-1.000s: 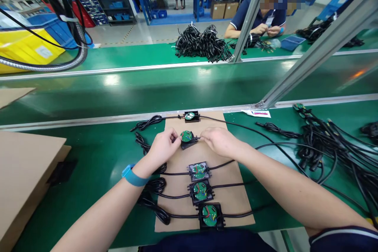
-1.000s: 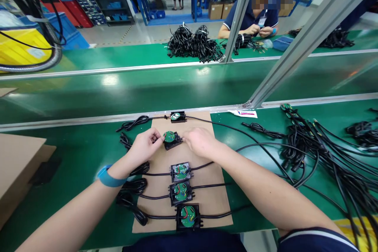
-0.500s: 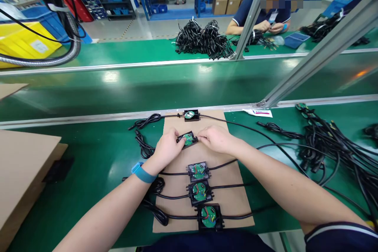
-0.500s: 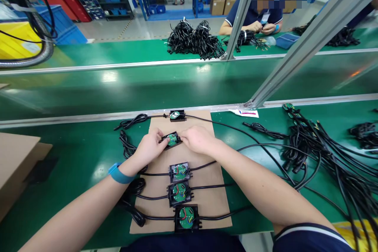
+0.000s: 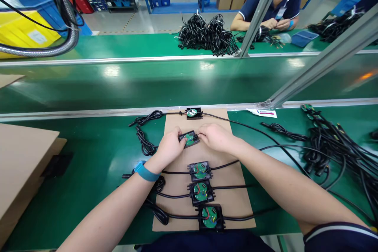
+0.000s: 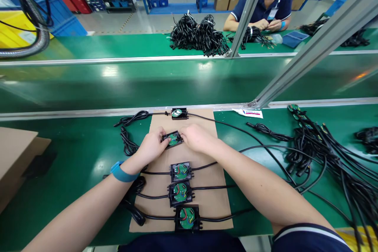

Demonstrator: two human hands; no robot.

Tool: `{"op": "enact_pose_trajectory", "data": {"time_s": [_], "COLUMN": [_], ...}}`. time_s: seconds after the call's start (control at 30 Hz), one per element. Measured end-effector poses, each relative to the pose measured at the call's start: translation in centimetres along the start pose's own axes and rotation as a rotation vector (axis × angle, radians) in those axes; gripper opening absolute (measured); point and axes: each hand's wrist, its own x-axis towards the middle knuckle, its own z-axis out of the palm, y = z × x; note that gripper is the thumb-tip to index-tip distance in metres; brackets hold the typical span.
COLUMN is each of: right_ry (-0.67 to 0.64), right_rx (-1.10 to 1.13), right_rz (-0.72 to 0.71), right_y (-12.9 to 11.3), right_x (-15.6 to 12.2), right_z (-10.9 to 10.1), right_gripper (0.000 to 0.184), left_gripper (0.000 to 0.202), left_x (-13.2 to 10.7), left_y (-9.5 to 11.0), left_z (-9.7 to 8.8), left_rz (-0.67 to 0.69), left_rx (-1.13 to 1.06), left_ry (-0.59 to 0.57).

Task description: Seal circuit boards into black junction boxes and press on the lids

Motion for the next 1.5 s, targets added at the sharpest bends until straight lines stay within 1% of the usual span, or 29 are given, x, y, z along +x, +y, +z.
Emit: {"op": "enact_pose_trajectory", "data": {"time_s": [0.13, 0.23, 0.47, 0.6, 0.73, 0.83, 1.0, 1.13, 1.17, 1.2, 1.27, 1.33, 1.37, 1.4, 1.5], "right_ry": [0.027, 0.037, 0.054, -0.023, -0.123, -0.194, -0.276, -0.323, -0.313, -0.273, -0.108, 0.066, 0.108, 0.112, 0.033], "right_rx": [0.061, 0.068, -0.131, -0.222, -0.322, -0.397, -0.492, -0.491, -0.472, -0.448, -0.373, -0.276, -0.233, -0.201, -0.18], "right_rz": [-0.027, -0.036, -0.12, -0.092, -0.076, -0.06, -0.141, -0.172, -0.169, -0.158, -0.116, -0.074, -0.068, -0.074, -0.12], "right_y": [0.4, 0.7, 0.8, 0.5, -0.3, -1.0, -1.4, -1.0, -1.0, -1.0, -1.3, -1.8, -2.1, -2.4, -2.8], "right_x": [-0.1, -0.5, -0.7, -0.7, -0.4, -0.3, -0.2, 0.0, 0.0, -0.1, -0.3, -0.6, -0.6, -0.7, -0.6], "right_z": [0.8, 1.5, 2.4, 1.9, 1.1, 1.1, 1.6, 0.9, 0.6, 0.3, 0.0, 0.2, 0.5, 0.8, 2.0], "right_gripper": [0.017, 0.017, 0.019, 0.018, 0.017, 0.016, 0.018, 0.02, 0.019, 0.019, 0.023, 0.03, 0.032, 0.034, 0.04], "left_gripper": [0.012, 0.011, 0.011, 0.011, 0.009, 0.009, 0.008, 0.011, 0.011, 0.012, 0.012, 0.012, 0.012, 0.013, 0.014], "left_x": [-0.2, -0.2, -0.3, -0.3, -0.3, -0.3, 0.0, 0.4, 0.4, 0.5, 0.5, 0.6, 0.6, 0.7, 0.7], "left_y": [-0.2, -0.1, 0.1, 0.3, 0.6, 0.7, 0.6, 0.5, 0.5, 0.5, 0.4, 0.3, 0.3, 0.2, -0.1], "left_z": [0.2, 0.2, 0.3, 0.2, 0.0, -0.1, -0.2, -0.3, -0.3, -0.4, -0.4, -0.4, -0.3, -0.3, -0.5], "left_rz": [0.029, 0.018, 0.01, -0.009, 0.002, 0.006, 0.027, 0.036, 0.035, 0.036, 0.042, 0.054, 0.058, 0.058, 0.068], "left_rx": [-0.005, 0.009, 0.019, 0.024, 0.004, -0.023, -0.025, 0.001, 0.002, -0.002, -0.011, -0.018, -0.02, -0.022, -0.04], "left_ry": [0.007, 0.008, -0.003, -0.01, -0.008, -0.027, -0.052, -0.063, -0.068, -0.073, -0.079, -0.073, -0.068, -0.063, -0.065]}}
